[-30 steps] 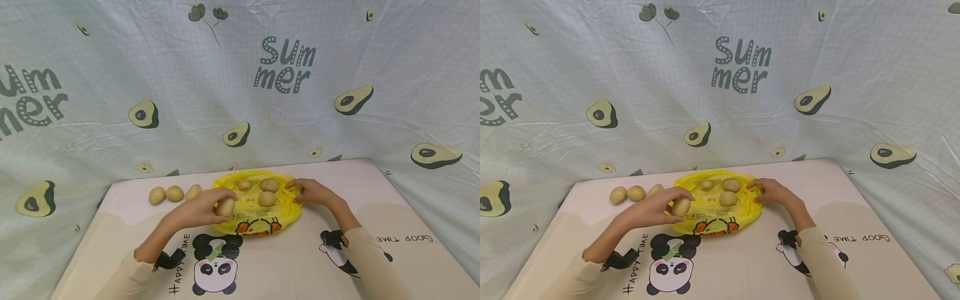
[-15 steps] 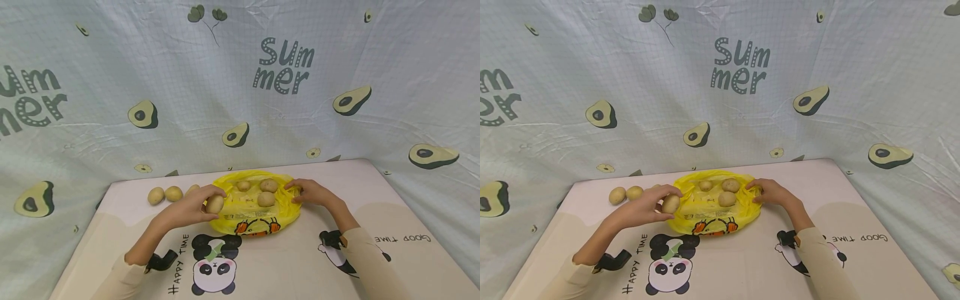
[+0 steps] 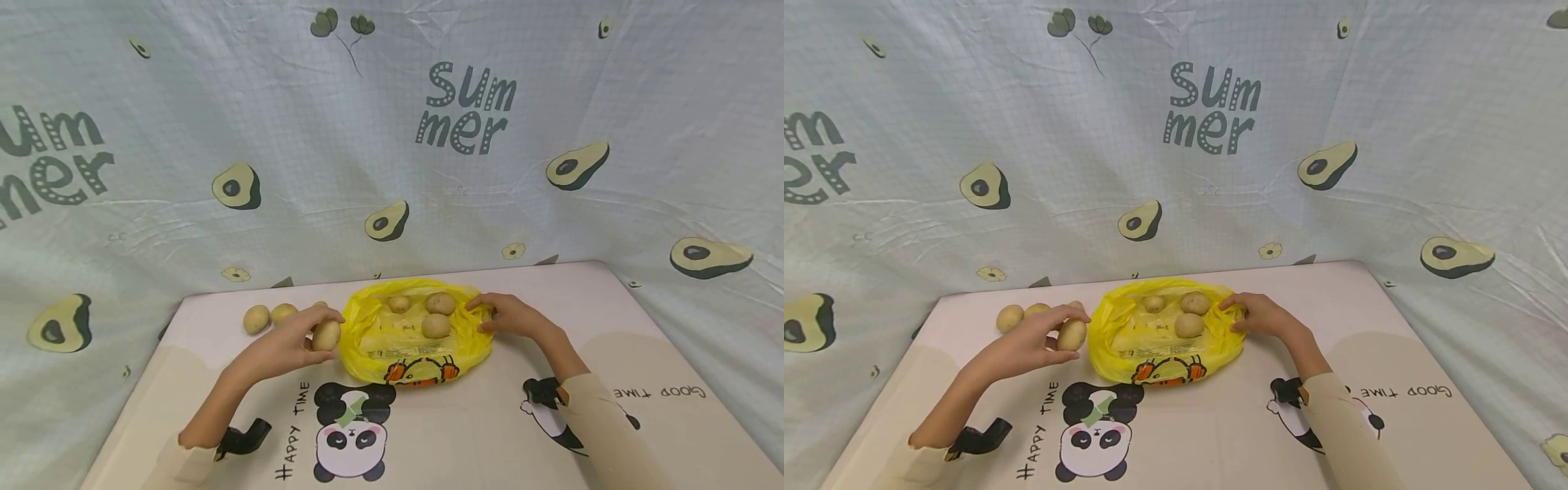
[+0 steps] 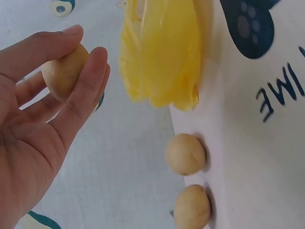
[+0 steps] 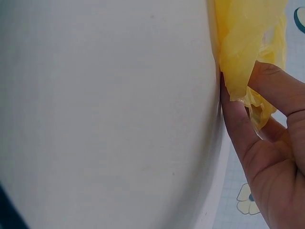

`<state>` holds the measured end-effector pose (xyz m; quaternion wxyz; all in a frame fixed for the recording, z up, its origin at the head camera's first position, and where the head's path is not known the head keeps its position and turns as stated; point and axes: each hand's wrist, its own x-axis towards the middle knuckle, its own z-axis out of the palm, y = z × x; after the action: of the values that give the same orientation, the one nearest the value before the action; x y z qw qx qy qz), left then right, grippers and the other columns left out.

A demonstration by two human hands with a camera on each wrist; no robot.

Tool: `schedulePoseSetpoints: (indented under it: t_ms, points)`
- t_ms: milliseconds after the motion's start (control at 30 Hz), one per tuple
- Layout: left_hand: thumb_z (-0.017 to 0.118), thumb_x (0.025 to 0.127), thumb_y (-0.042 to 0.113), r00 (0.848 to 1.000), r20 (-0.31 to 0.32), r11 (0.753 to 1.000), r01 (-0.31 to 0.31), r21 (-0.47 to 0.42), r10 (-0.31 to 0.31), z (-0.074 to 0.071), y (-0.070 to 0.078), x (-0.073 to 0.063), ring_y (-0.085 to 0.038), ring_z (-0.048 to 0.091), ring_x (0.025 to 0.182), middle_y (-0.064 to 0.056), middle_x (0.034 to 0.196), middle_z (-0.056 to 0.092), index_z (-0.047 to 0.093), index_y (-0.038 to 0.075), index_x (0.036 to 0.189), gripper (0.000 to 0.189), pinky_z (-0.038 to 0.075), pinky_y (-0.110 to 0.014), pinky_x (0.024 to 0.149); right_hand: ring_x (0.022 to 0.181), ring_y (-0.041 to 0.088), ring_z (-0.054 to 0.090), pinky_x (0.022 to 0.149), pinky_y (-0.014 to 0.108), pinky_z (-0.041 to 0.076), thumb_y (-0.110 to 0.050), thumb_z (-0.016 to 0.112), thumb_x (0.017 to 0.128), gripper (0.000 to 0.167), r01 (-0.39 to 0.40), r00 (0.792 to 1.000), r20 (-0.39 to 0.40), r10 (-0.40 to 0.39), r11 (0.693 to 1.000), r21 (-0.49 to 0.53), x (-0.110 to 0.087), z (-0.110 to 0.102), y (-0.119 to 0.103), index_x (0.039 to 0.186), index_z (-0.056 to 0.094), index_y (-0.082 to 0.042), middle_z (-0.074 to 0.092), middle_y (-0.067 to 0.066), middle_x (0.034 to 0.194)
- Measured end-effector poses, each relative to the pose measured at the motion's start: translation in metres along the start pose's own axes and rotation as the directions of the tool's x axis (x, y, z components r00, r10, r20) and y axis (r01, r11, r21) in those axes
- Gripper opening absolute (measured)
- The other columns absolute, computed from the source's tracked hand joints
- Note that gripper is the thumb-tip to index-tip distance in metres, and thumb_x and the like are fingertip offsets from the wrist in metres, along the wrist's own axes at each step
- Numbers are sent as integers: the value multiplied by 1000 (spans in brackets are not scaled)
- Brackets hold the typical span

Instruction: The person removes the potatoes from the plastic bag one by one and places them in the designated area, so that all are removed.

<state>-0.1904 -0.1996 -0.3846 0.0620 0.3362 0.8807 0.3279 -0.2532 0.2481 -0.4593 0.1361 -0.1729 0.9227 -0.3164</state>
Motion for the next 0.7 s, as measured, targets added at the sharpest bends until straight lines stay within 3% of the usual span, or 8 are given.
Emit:
schedulePoseSetpoints:
  t_ms: [200,500,700]
  points:
    - [84,82,5,999,-46,1000,20,20,-19,-5,-11,-11,-19,58,97,-8,125,63,60,6,130,54,57,-29,76,136,43,45,112,62,35,-14,76,91,40,5,1000,2,-5,1000,-5,0,0,-2,130,66,-12,55,20,144]
    - [84,82,5,994,-97,998,60,18,-58,-11,-27,-22,-18,56,94,-7,115,62,63,5,127,51,55,-28,76,136,44,45,113,62,34,-13,76,92,39,4,1000,1,-4,1000,-22,1,-2,-3,129,66,-12,55,20,143]
    - [85,79,2,990,-134,999,35,26,-31,-11,-35,-31,-14,55,90,-7,117,62,64,2,126,52,53,-27,74,134,43,46,113,62,34,-14,75,92,39,-7,1000,9,7,1000,-7,1,-2,-3,129,66,-12,55,20,144]
